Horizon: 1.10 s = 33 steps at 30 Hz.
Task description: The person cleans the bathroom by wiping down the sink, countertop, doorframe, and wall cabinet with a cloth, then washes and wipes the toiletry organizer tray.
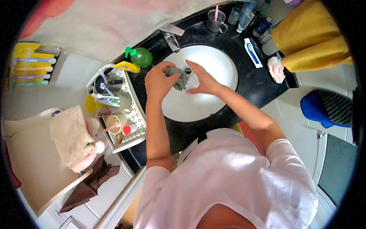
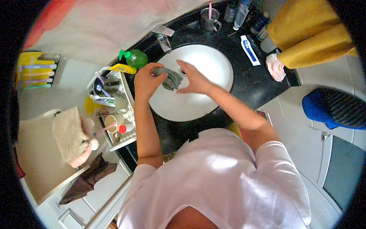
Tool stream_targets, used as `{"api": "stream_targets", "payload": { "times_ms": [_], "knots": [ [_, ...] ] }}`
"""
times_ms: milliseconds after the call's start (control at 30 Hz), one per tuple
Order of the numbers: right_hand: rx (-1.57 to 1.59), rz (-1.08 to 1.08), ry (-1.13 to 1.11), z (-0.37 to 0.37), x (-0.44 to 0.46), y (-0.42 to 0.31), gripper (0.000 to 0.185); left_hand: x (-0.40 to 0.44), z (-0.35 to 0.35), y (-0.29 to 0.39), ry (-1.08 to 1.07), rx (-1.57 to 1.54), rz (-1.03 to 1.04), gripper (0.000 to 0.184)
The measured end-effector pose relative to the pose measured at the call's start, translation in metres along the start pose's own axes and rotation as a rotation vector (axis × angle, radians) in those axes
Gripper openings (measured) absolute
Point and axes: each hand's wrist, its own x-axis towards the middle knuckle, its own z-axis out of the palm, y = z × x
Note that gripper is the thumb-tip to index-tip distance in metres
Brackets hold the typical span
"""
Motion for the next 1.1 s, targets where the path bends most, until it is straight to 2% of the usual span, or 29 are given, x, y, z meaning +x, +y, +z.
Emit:
{"api": "stream_targets", "payload": {
  "times_ms": [33,100,167,200,233,300,333,400,433,500,533,567,600,700,733,767,833,867,900,967,1033,1067,1100],
  "knots": [
    [0.077,0.034,-0.009,0.012,-0.011,0.000,0.104,-0.003,-0.002,0.003,-0.048,-0.103,-0.014,0.031],
    [0.065,0.007,0.036,0.027,-0.018,-0.001,0.098,-0.004,0.001,0.003,-0.052,-0.213,0.013,0.030],
    [0.371,0.376,-0.026,0.037,-0.018,-0.003,0.085,-0.005,0.005,0.004,-0.049,-0.320,0.037,0.029],
    [0.469,0.356,-0.006,0.052,-0.020,0.021,0.063,-0.005,0.008,0.006,0.047,-0.259,0.031,0.031],
    [0.469,0.350,-0.004,0.056,-0.021,0.023,0.063,-0.005,0.012,0.007,0.142,-0.199,0.027,0.032],
    [0.759,0.702,0.075,0.059,-0.022,0.024,0.047,-0.004,0.025,0.005,0.224,-0.177,0.015,0.031],
    [0.754,0.697,0.078,0.053,-0.022,0.019,0.047,-0.005,0.033,0.002,0.304,-0.158,-0.005,0.030],
    [1.271,0.988,-0.084,0.038,-0.024,0.008,0.044,-0.010,0.052,-0.009,0.363,-0.170,0.063,0.030],
    [1.266,0.984,-0.084,0.025,-0.024,-0.009,0.044,-0.014,0.059,-0.012,0.417,-0.175,0.127,0.030],
    [1.602,0.881,-0.049,0.000,-0.024,-0.043,0.047,-0.029,0.064,-0.010,0.359,-0.142,0.140,0.033],
    [1.631,0.857,0.014,0.002,-0.024,-0.042,0.054,-0.038,0.063,-0.009,0.194,-0.138,0.229,0.034],
    [1.627,0.858,0.006,0.006,-0.026,-0.032,0.054,-0.047,0.061,-0.009,0.028,-0.133,0.317,0.036],
    [1.537,0.844,-0.040,0.006,-0.026,-0.029,0.055,-0.055,0.055,-0.008,-0.185,-0.309,0.184,0.037],
    [1.349,0.813,-0.106,-0.001,-0.029,-0.028,0.054,-0.062,0.045,-0.022,-0.086,-0.193,0.066,0.039],
    [1.289,0.832,-0.141,-0.003,-0.031,-0.029,0.052,-0.065,0.039,-0.025,0.048,0.020,0.257,0.054],
    [1.228,0.849,-0.176,-0.003,-0.033,-0.029,0.050,-0.066,0.038,-0.024,0.052,0.019,0.253,0.054],
    [1.196,0.867,-0.230,-0.003,-0.033,-0.031,0.043,-0.062,0.040,-0.019,0.199,0.368,0.693,0.065],
    [1.169,0.863,-0.347,-0.003,-0.033,-0.033,0.035,-0.063,0.048,-0.022,0.133,0.388,0.703,0.072],
    [1.139,0.855,-0.462,-0.003,-0.032,-0.038,0.027,-0.062,0.053,-0.026,0.144,0.390,0.699,0.072],
    [1.092,0.892,-0.484,-0.003,-0.030,-0.043,0.026,-0.056,0.061,-0.034,-0.093,0.156,0.681,0.064],
    [0.913,0.941,-0.600,0.000,-0.032,-0.030,0.027,-0.053,0.065,-0.039,-0.136,0.154,0.663,0.058],
    [0.840,0.936,-0.642,0.004,-0.033,-0.022,0.035,-0.052,0.066,-0.038,-0.139,0.229,0.683,0.053],
    [0.834,0.935,-0.647,0.001,-0.032,-0.027,0.035,-0.051,0.067,-0.038,-0.146,0.306,0.701,0.047]
  ]
}}
